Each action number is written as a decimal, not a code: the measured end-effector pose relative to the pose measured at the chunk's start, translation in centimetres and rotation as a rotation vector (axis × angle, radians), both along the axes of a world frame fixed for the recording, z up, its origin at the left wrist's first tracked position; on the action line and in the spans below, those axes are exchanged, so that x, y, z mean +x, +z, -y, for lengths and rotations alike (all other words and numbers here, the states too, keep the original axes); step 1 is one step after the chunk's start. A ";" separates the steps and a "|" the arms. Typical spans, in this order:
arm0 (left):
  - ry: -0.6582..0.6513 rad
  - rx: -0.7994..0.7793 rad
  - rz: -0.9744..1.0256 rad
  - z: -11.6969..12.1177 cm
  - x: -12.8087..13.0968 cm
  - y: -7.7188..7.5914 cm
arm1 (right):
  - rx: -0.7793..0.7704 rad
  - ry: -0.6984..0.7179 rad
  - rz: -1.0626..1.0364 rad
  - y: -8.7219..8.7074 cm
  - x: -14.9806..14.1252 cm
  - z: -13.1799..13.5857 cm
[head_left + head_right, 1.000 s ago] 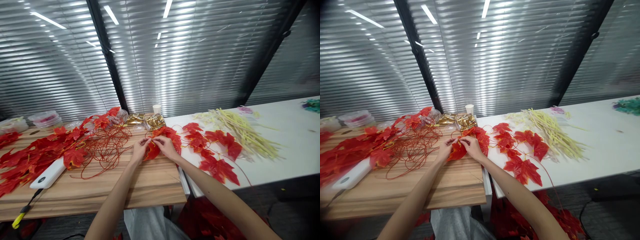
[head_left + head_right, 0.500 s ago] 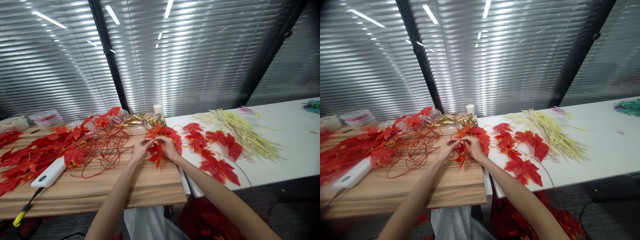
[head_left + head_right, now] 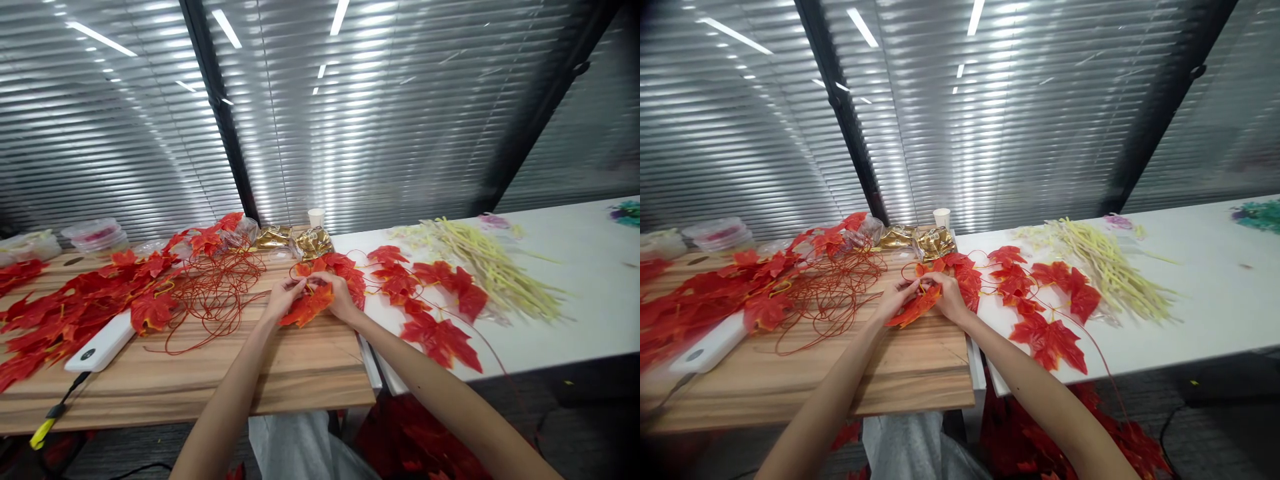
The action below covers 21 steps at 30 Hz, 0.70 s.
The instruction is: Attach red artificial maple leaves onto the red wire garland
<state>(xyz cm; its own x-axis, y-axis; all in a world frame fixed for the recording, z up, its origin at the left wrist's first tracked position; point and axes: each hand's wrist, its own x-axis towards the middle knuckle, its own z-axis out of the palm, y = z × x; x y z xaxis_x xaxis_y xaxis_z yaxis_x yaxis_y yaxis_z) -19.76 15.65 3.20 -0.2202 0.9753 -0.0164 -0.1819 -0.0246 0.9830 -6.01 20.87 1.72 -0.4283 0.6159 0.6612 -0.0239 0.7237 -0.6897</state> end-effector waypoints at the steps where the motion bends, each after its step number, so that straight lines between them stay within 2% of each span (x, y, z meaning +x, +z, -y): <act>1: 0.024 -0.001 -0.002 0.0 0.0 0.0 | 0.006 0.012 0.010 0.0 0.0 0.0; 10: 0.155 0.030 -0.053 0.3 0.2 0.5 | 0.072 0.035 0.029 0.5 0.2 0.0; 21: 0.100 0.027 -0.009 0.1 0.2 0.4 | 0.130 0.058 0.021 0.7 0.2 0.2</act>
<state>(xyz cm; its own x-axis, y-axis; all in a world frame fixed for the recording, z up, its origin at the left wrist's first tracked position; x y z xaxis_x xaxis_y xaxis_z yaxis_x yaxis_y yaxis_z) -19.53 15.55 3.59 -0.3168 0.9484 0.0119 -0.1683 -0.0685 0.9833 -5.83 20.63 2.38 -0.4758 0.4993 0.7241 -0.0549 0.8048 -0.5910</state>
